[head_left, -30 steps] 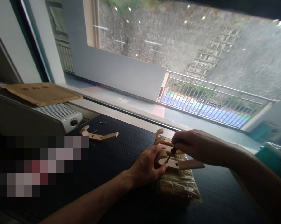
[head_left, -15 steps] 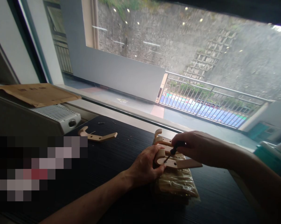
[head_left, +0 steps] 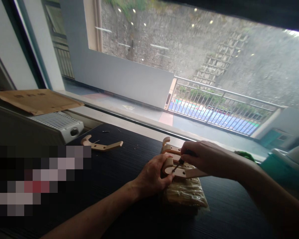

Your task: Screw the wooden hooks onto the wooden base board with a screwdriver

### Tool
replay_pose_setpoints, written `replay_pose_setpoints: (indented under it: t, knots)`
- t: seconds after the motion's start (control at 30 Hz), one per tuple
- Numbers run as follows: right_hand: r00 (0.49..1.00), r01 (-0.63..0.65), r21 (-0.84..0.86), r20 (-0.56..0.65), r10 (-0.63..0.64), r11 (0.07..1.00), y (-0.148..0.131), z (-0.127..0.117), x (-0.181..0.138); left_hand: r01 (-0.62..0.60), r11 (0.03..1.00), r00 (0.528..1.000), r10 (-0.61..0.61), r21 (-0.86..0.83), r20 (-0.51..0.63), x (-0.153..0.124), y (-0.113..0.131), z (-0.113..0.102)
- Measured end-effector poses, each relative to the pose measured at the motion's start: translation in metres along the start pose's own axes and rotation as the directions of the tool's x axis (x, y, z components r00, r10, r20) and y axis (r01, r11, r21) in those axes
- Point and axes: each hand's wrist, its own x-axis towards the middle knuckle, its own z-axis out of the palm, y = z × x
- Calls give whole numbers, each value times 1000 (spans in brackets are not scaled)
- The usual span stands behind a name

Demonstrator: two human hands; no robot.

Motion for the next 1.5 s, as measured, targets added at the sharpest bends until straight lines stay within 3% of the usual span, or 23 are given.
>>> replay_pose_setpoints:
  t: [0.3, 0.7, 0.8, 0.9, 1.07, 1.33, 1.5]
  knots:
    - [997, 62, 57, 36, -64, 996, -1, -7, -1, -3, 1000, 1000, 3, -8, 7, 0, 0, -1]
    - [995, -57, 4, -81, 57, 998, 3, 13, 4, 14, 999, 1000, -14, -30, 2, 1, -2, -1]
    - [990, -73, 2, -121, 73, 997, 1, 15, 3, 78, 992, 994, -69, -104, 87, 4, -2, -7]
    - [991, -63, -12, -116, 62, 998, -7, 11, -4, 184, 974, 959, -148, -135, 241, 8, 5, -20]
    - [997, 35, -78, -62, -40, 996, -22, 1, -14, 185, 974, 902, -117, -128, 415, 12, 20, -37]
    - [991, 59, -79, -117, -68, 995, -23, 10, -4, 197, 980, 923, -191, 17, 335, 7, 23, -33]
    - [982, -11, -70, -189, -3, 997, -18, 20, 1, 214, 977, 930, -209, 16, 302, 5, 24, -30]
